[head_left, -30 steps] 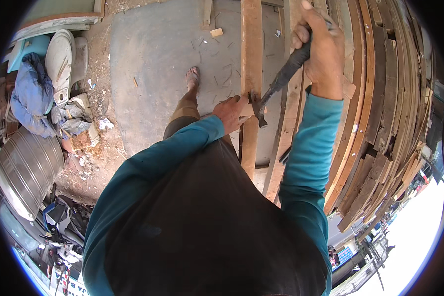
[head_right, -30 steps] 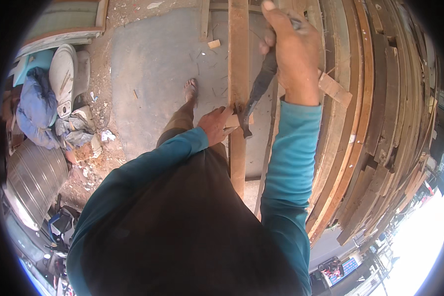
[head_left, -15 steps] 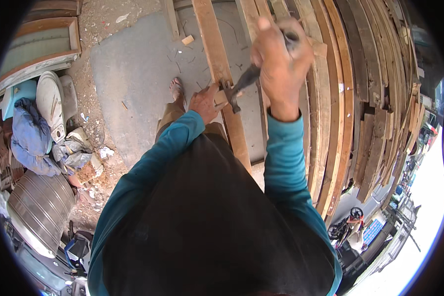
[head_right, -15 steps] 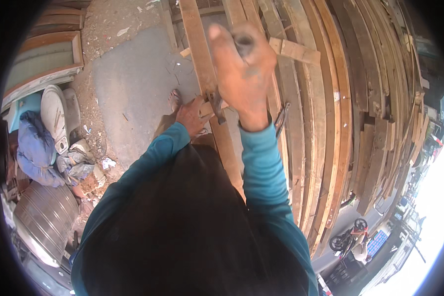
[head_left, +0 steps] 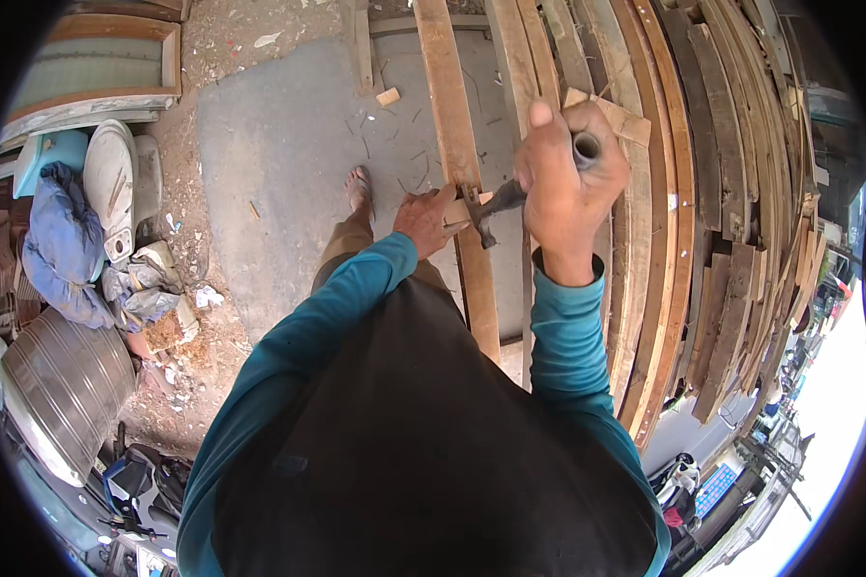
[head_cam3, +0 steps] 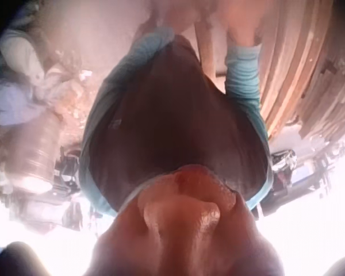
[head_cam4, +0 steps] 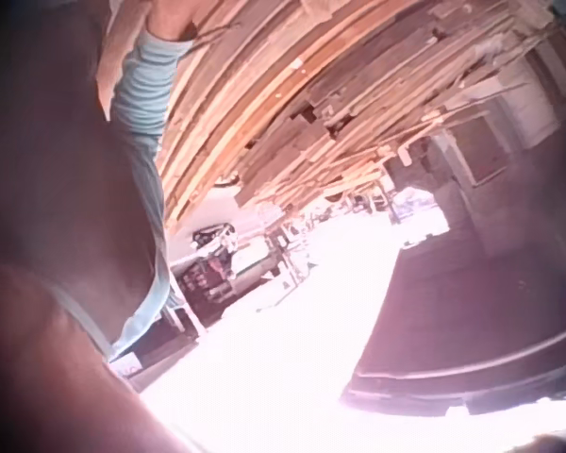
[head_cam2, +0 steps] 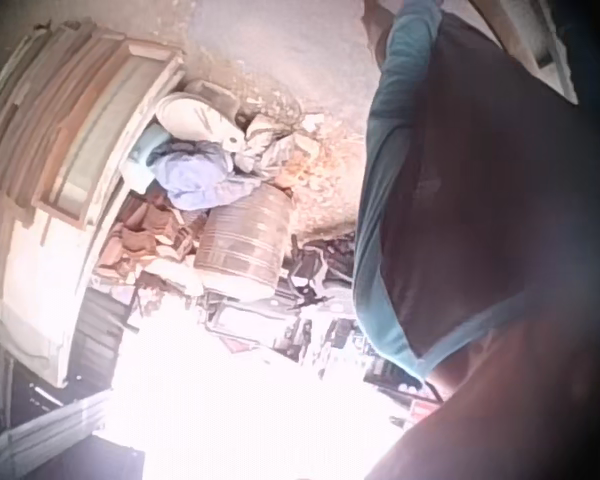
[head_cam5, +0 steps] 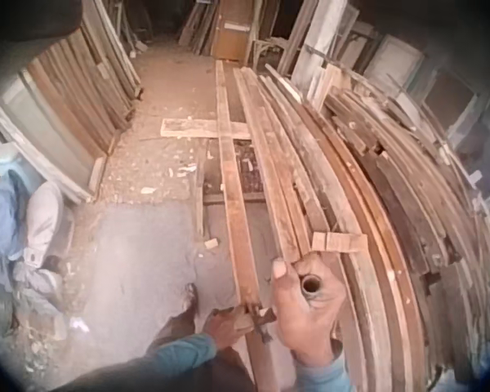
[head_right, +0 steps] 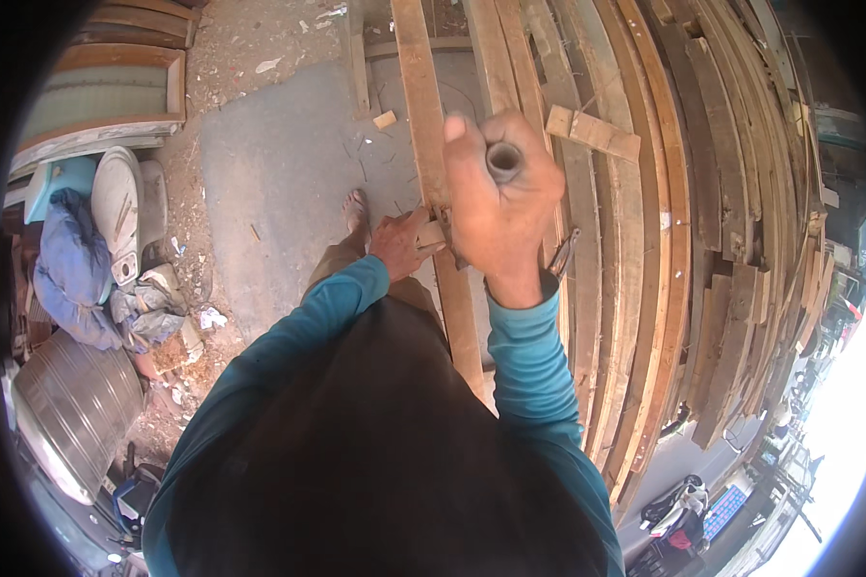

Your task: The person removes nails from wooden planks using a hammer, placing a small wooden block under the hammer head for leverage and repositioning the planks by hand.

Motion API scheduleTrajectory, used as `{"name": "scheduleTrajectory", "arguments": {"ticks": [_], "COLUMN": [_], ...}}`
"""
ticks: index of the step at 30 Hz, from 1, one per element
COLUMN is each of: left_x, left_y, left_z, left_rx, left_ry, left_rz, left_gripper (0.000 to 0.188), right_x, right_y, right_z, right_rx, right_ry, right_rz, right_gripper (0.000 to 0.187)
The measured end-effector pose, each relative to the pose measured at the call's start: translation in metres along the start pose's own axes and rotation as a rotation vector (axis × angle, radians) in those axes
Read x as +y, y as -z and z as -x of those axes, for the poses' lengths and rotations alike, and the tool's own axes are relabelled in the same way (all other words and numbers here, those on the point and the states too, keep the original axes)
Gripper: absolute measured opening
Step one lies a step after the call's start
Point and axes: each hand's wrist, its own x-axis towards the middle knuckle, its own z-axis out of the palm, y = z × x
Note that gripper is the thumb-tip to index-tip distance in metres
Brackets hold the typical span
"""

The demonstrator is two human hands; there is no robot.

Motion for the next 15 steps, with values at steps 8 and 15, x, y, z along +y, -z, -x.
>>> {"name": "scheduleTrajectory", "arguments": {"ticks": [8,15], "left_x": [0.008,0.022], "left_y": [-0.047,-0.025], "left_z": [0.028,0.007], "left_rx": [-0.018,0.092], "left_ry": [-0.009,-0.040], "left_rz": [-0.032,-0.056], "left_gripper": [0.061,0.062], "right_x": [0.017,0.021], "right_y": [0.056,0.044], "right_z": [0.084,0.001], "right_rx": [0.138,-0.002], "right_ry": [-0.038,-0.064], "right_rz": [-0.201,-0.078], "right_gripper": [0.032,0.032]}}
